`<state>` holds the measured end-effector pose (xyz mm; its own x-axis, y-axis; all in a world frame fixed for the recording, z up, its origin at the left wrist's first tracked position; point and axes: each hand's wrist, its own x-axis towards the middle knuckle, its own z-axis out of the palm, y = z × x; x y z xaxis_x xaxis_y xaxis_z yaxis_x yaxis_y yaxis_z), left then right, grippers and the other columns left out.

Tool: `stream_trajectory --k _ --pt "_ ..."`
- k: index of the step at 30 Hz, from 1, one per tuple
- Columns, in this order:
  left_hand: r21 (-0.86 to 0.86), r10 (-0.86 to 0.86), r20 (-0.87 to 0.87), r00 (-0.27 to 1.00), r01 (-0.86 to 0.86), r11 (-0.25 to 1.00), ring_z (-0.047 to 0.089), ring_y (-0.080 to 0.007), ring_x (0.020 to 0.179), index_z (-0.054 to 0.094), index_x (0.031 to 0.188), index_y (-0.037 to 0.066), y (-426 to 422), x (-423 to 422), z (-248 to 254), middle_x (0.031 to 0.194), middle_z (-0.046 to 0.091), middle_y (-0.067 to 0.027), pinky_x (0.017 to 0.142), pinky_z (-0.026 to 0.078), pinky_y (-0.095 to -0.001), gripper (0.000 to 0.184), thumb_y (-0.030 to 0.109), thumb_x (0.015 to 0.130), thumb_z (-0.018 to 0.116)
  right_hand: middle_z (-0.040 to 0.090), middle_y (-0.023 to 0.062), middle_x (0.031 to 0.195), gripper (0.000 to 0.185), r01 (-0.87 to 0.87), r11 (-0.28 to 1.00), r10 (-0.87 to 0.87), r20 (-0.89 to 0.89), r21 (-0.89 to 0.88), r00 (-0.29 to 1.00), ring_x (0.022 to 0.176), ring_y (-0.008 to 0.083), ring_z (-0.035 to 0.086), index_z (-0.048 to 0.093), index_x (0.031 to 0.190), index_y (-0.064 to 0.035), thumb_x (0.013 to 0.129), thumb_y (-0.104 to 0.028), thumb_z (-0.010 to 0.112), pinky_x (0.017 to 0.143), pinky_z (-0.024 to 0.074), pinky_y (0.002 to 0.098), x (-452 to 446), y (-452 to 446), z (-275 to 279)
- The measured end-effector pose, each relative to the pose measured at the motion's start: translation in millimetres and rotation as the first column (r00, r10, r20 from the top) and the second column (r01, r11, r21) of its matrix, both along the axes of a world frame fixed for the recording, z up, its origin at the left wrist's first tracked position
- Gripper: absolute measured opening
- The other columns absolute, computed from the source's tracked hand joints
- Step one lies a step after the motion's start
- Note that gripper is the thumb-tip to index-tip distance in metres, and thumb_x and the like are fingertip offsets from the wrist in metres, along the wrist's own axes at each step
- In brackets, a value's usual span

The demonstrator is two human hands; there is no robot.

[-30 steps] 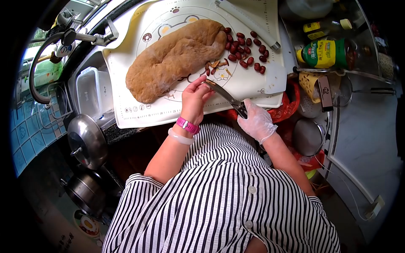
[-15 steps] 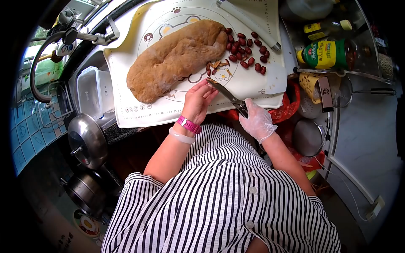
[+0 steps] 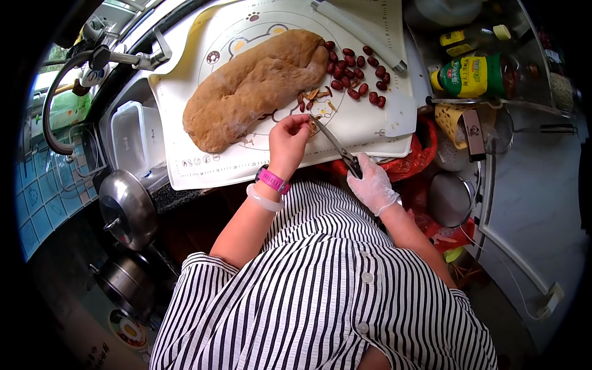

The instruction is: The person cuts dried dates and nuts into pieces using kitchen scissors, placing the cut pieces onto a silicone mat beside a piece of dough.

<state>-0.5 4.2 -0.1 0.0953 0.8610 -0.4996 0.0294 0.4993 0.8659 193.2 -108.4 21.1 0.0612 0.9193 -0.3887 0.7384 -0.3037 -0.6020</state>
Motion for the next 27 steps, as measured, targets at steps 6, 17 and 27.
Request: stream_trajectory --k 6,17,27 --pt "0.291 -0.128 -0.305 0.944 0.221 0.931 0.065 -0.0201 0.076 0.07 0.1 -0.001 7.6 -0.2 -2.8 0.091 0.064 -0.0126 0.072 0.053 -0.0298 0.019 0.0 0.084 0.061 0.064 0.0238 0.084 0.031 0.149 0.985 -0.155 -0.063 -0.093 0.986 0.084 0.044 0.062 0.053 0.1 -0.0016 0.081 -0.022 0.066 0.075 0.0489 0.051 7.3 -15.1 -10.0" --pt "0.51 0.124 -0.81 0.574 0.583 0.632 0.056 -0.0288 0.081 0.07 0.089 0.013 25.9 -2.1 -2.3 0.085 0.056 -0.0071 0.068 0.047 -0.0401 0.014 0.009 0.076 0.069 0.059 0.0097 0.075 0.026 0.285 0.877 -0.443 -0.416 -0.387 0.794 0.061 0.0231 0.057 0.055 0.1 -0.0002 0.083 -0.018 0.065 0.06 0.0484 0.0336 26.4 -23.6 -9.3" --pt "0.493 -0.002 -0.835 0.55 0.751 0.439 0.055 -0.0256 0.086 0.069 0.092 0.015 19.5 35.0 -1.4 0.088 0.055 -0.0051 0.072 0.043 -0.0385 0.019 0.016 0.074 0.073 0.053 -0.0012 0.074 0.018 0.293 0.831 -0.543 -0.574 -0.472 0.613 0.06 0.0053 0.048 0.057 0.103 -0.0046 0.087 -0.012 0.061 0.053 0.0428 0.0221 38.8 -37.1 11.3"
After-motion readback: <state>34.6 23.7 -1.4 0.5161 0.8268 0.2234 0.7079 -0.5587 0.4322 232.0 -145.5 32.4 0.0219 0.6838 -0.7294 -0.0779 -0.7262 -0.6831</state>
